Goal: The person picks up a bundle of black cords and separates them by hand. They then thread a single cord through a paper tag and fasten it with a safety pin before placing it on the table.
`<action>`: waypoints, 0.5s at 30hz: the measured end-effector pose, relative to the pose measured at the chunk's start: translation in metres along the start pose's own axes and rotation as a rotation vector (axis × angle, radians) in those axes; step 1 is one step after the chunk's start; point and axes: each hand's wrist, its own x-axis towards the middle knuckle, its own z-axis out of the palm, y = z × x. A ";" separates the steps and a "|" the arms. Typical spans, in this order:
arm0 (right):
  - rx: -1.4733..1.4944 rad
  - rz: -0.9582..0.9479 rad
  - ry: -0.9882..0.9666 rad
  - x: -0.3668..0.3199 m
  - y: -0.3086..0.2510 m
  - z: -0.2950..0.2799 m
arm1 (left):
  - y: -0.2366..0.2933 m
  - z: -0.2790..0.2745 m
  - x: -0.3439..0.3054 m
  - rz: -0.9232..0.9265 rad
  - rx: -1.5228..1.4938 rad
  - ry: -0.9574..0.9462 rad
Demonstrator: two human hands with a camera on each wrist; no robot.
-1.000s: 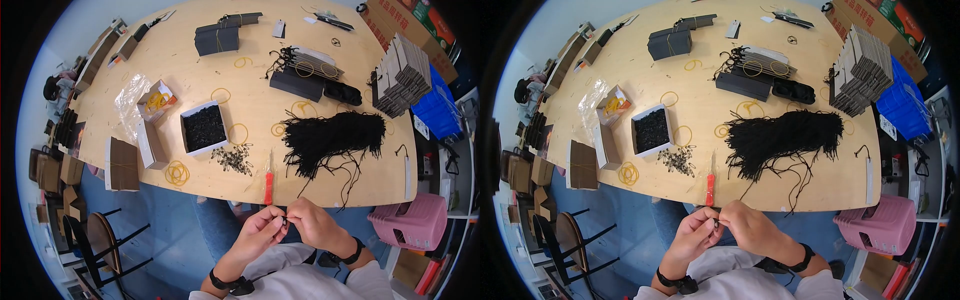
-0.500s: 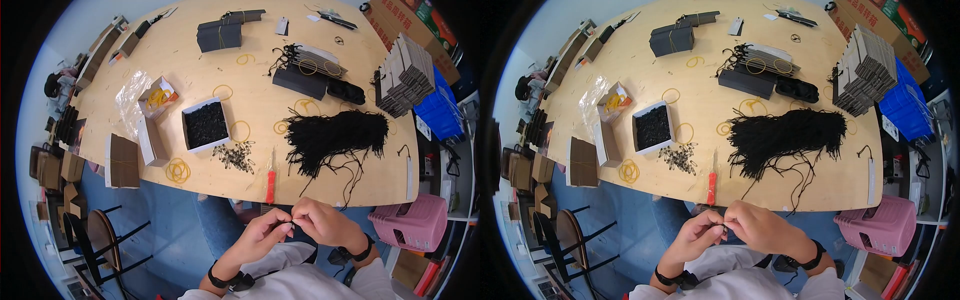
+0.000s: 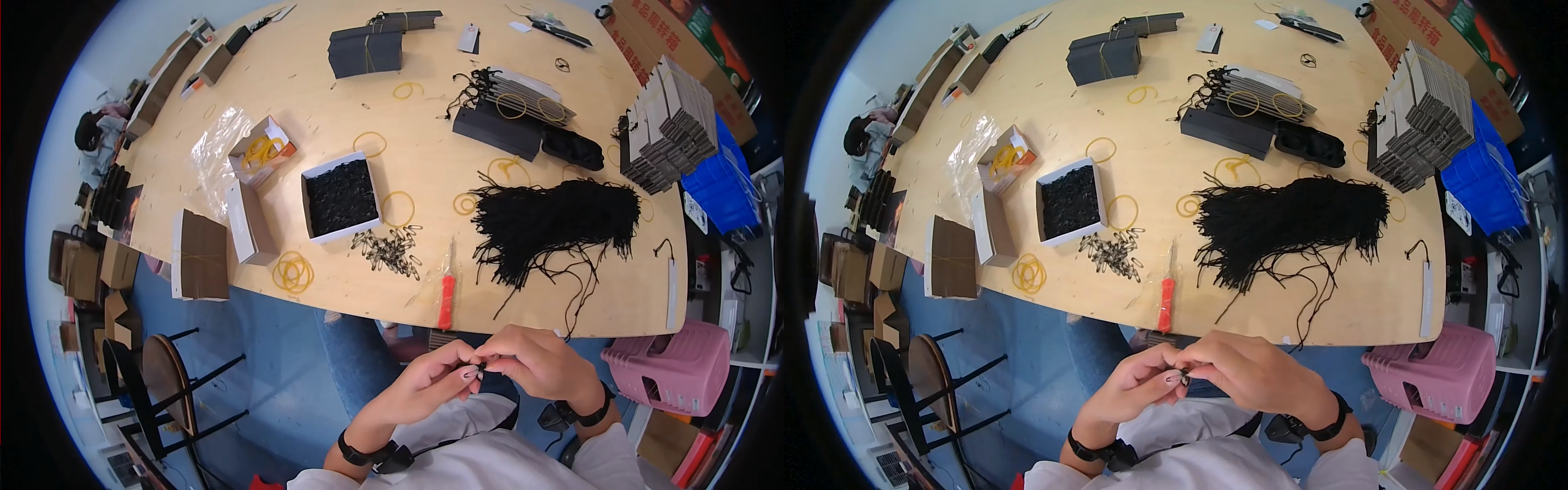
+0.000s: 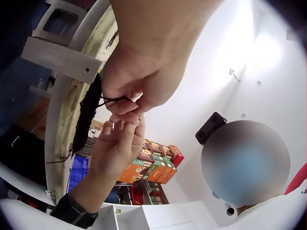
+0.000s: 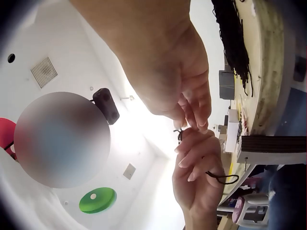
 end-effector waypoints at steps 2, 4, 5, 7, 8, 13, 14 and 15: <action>-0.003 -0.024 0.006 0.001 0.000 -0.001 | 0.002 -0.002 -0.001 -0.049 0.016 -0.002; -0.006 -0.048 0.012 0.003 0.000 -0.001 | 0.002 -0.002 -0.001 -0.047 -0.002 0.002; -0.011 -0.066 0.019 0.003 0.001 -0.001 | 0.001 -0.002 -0.001 -0.048 -0.019 0.003; -0.016 -0.083 0.026 0.003 0.002 0.000 | 0.001 -0.001 0.000 -0.045 -0.014 -0.003; -0.039 -0.102 0.030 0.002 0.005 0.000 | 0.000 -0.001 0.000 -0.043 -0.007 -0.012; -0.081 -0.126 0.021 0.002 0.006 -0.001 | -0.001 -0.002 0.002 -0.069 -0.064 -0.021; -0.109 -0.123 0.034 0.002 0.005 -0.001 | -0.001 -0.002 0.003 -0.067 -0.090 -0.027; -0.138 -0.119 0.047 0.003 0.003 -0.002 | -0.005 -0.001 0.004 -0.067 -0.091 -0.027</action>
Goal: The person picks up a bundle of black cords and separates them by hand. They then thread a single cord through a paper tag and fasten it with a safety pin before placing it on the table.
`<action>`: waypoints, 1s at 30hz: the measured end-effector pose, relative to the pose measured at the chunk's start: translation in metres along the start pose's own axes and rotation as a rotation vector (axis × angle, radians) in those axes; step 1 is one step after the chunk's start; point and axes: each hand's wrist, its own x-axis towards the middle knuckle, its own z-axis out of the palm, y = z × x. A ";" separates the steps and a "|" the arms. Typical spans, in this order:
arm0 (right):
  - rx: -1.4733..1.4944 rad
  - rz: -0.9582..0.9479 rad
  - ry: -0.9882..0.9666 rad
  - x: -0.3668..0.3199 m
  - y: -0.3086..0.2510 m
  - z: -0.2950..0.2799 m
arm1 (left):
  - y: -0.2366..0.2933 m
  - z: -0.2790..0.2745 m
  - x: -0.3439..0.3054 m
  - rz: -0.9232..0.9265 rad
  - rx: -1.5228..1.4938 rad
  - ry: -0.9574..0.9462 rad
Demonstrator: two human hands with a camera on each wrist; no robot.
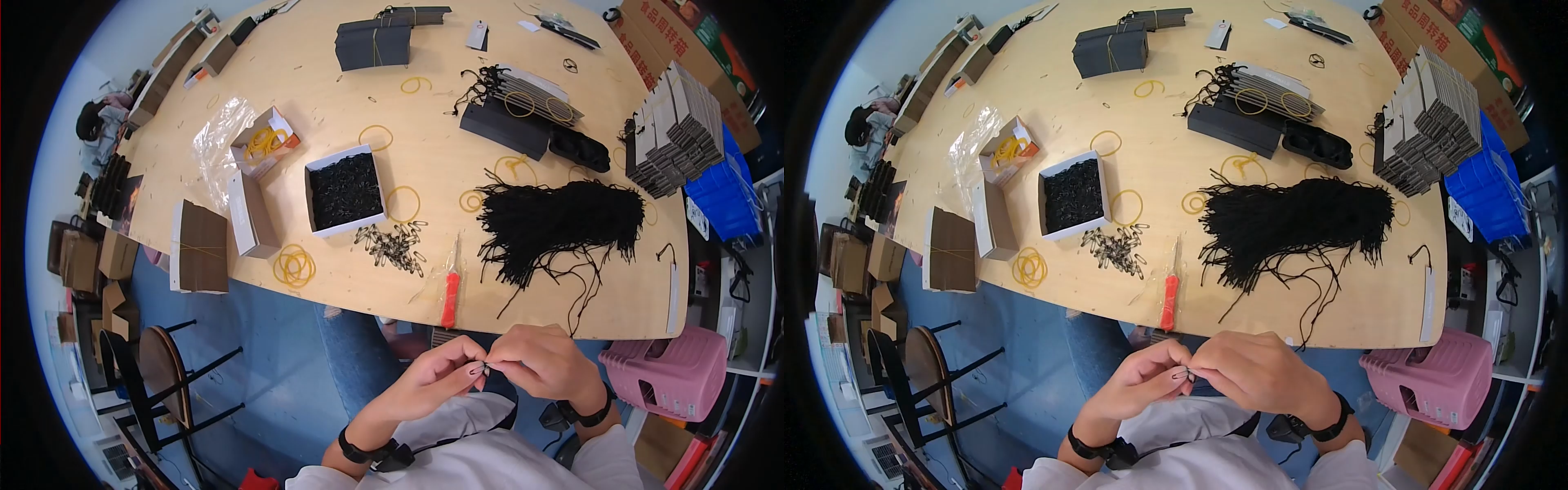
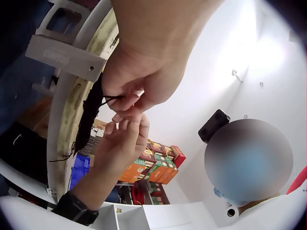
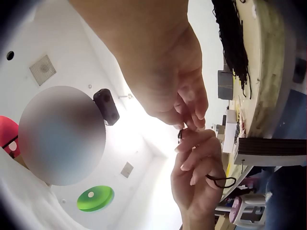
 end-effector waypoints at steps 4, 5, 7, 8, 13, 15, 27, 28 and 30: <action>-0.116 -0.018 0.020 0.002 -0.004 -0.005 | -0.008 0.008 0.007 0.284 0.187 0.200; -0.149 -0.014 0.033 0.002 -0.005 -0.006 | -0.007 0.011 0.008 0.344 0.223 0.266; -0.182 -0.011 0.044 0.002 -0.005 -0.005 | -0.004 0.017 0.012 0.364 0.215 0.348; -0.151 0.009 0.077 0.001 -0.004 -0.004 | -0.004 0.018 0.013 0.382 0.208 0.430; -0.145 0.097 0.136 -0.001 -0.002 -0.003 | -0.007 0.010 0.009 0.293 -0.243 0.402; -0.143 0.102 0.148 0.000 0.000 -0.001 | -0.007 0.011 0.009 0.287 -0.404 0.366; -0.198 0.078 0.113 0.003 -0.001 -0.002 | -0.015 0.025 0.017 0.545 0.710 0.644; -0.199 0.079 0.111 0.003 0.000 -0.003 | -0.012 0.025 0.018 0.546 0.708 0.645; -0.206 0.051 0.081 0.003 0.001 -0.005 | -0.009 0.025 0.019 0.569 0.807 0.631</action>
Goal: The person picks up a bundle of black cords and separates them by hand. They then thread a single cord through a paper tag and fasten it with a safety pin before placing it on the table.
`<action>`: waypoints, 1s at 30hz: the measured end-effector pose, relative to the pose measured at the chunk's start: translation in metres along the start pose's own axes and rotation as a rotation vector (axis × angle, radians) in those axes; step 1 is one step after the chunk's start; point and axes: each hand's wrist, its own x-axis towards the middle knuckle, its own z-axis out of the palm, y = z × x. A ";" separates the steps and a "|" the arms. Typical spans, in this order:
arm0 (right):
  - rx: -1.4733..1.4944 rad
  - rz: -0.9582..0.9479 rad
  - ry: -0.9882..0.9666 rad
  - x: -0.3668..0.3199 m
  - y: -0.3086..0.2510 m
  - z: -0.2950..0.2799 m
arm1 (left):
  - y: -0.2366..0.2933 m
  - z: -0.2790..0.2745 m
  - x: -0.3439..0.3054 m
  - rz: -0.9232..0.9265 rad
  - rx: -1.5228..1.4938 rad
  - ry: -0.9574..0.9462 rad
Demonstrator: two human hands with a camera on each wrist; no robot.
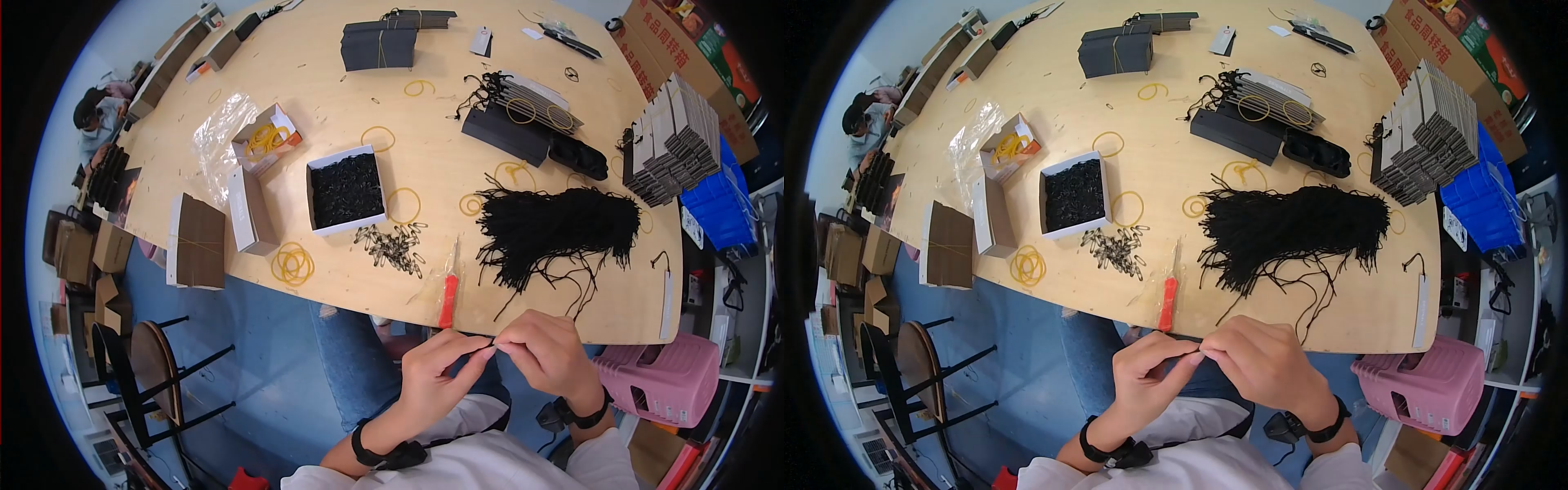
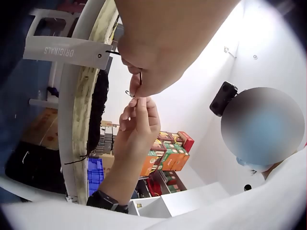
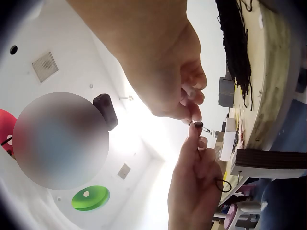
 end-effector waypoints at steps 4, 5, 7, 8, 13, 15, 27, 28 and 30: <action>-0.024 -0.035 0.004 -0.002 0.003 0.000 | -0.009 -0.004 -0.001 -0.089 -0.129 -0.121; -0.018 -0.046 0.004 -0.003 0.003 0.001 | -0.013 -0.003 -0.002 -0.206 -0.377 -0.172; -0.013 -0.058 0.006 -0.004 0.001 0.003 | -0.016 -0.003 -0.003 -0.322 -0.624 -0.223; 0.066 0.025 -0.013 -0.006 -0.001 0.004 | -0.016 -0.003 -0.004 -0.321 -0.659 -0.234; 0.384 0.313 -0.074 -0.008 -0.005 0.007 | -0.005 -0.012 0.002 -0.172 -0.265 -0.224; 0.445 0.365 -0.078 -0.007 -0.005 0.007 | -0.002 -0.014 0.003 -0.155 -0.219 -0.265; 0.050 0.020 0.101 -0.014 0.001 0.024 | -0.018 -0.005 -0.007 -0.242 -0.320 -0.146; 0.051 0.019 0.100 -0.014 0.001 0.025 | -0.017 -0.005 -0.007 -0.242 -0.320 -0.145; 0.131 0.060 0.117 -0.014 0.000 0.025 | -0.012 -0.005 -0.005 -0.129 -0.127 -0.103</action>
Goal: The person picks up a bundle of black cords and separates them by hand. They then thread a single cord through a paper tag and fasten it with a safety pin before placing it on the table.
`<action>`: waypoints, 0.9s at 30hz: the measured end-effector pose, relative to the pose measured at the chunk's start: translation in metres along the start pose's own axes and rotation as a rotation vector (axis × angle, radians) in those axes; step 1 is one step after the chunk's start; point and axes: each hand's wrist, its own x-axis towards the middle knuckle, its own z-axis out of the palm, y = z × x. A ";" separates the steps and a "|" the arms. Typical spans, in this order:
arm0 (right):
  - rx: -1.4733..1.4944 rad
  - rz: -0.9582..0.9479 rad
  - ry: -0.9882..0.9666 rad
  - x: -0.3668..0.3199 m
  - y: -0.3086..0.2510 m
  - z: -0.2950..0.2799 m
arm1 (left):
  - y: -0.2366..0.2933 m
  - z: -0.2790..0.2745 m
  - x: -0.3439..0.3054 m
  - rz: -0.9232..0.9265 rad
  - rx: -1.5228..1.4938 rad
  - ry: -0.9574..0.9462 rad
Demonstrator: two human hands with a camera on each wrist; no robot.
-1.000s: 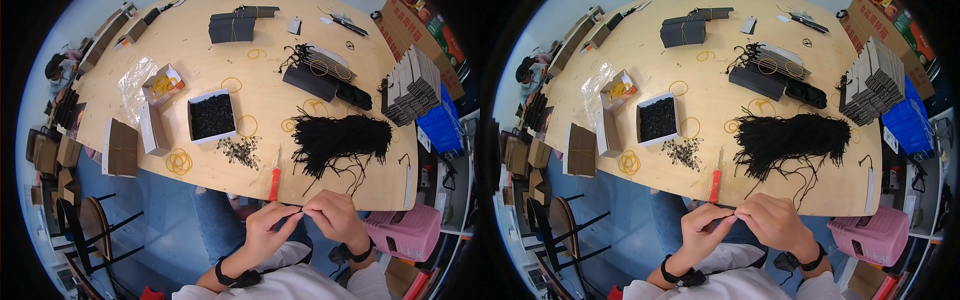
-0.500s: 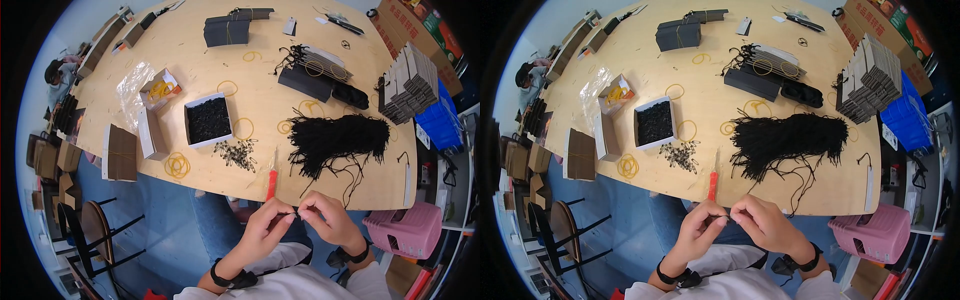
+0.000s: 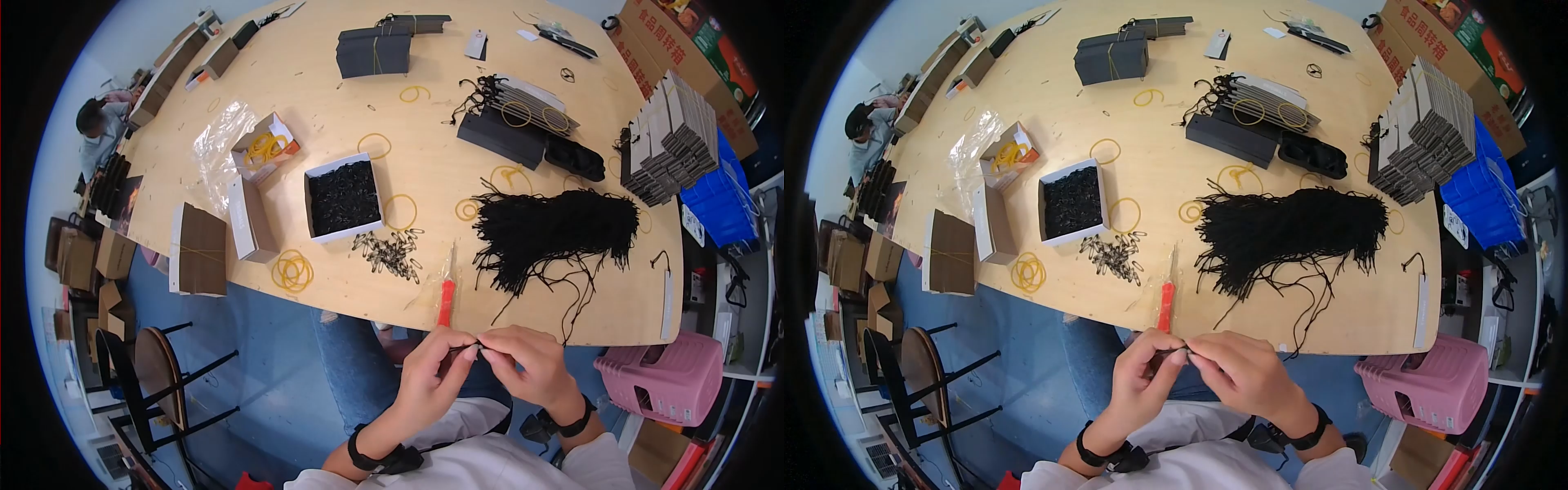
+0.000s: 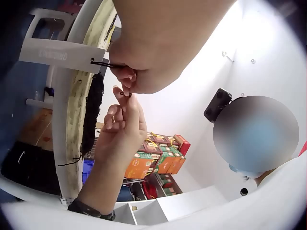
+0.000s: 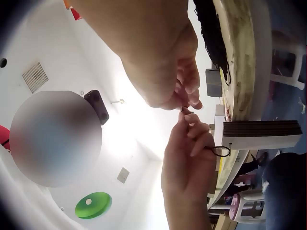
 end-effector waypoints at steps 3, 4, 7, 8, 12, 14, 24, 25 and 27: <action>-0.040 0.042 0.005 -0.003 0.000 0.001 | 0.011 0.006 0.003 0.187 0.276 0.113; -0.040 0.042 0.004 -0.003 0.000 0.002 | 0.009 0.008 0.004 0.186 0.276 0.113; -0.135 0.041 0.001 -0.002 0.000 0.006 | 0.003 0.011 0.004 0.314 0.444 0.228; -0.146 0.046 -0.004 -0.002 0.000 0.006 | 0.003 0.011 0.005 0.336 0.454 0.230; -0.223 0.032 -0.048 0.000 0.001 0.005 | 0.001 0.009 0.008 0.378 0.461 0.204; -0.254 0.014 -0.058 0.001 0.002 0.004 | 0.002 0.006 0.007 0.339 0.450 0.181; -0.299 -0.002 -0.073 0.004 -0.004 0.007 | 0.009 0.004 0.000 0.094 0.193 0.159; -0.298 -0.001 -0.073 0.003 -0.003 0.007 | 0.007 0.003 -0.001 0.092 0.193 0.159; -0.218 0.016 -0.079 0.002 0.000 0.006 | 0.002 0.001 -0.004 -0.164 -0.159 0.056</action>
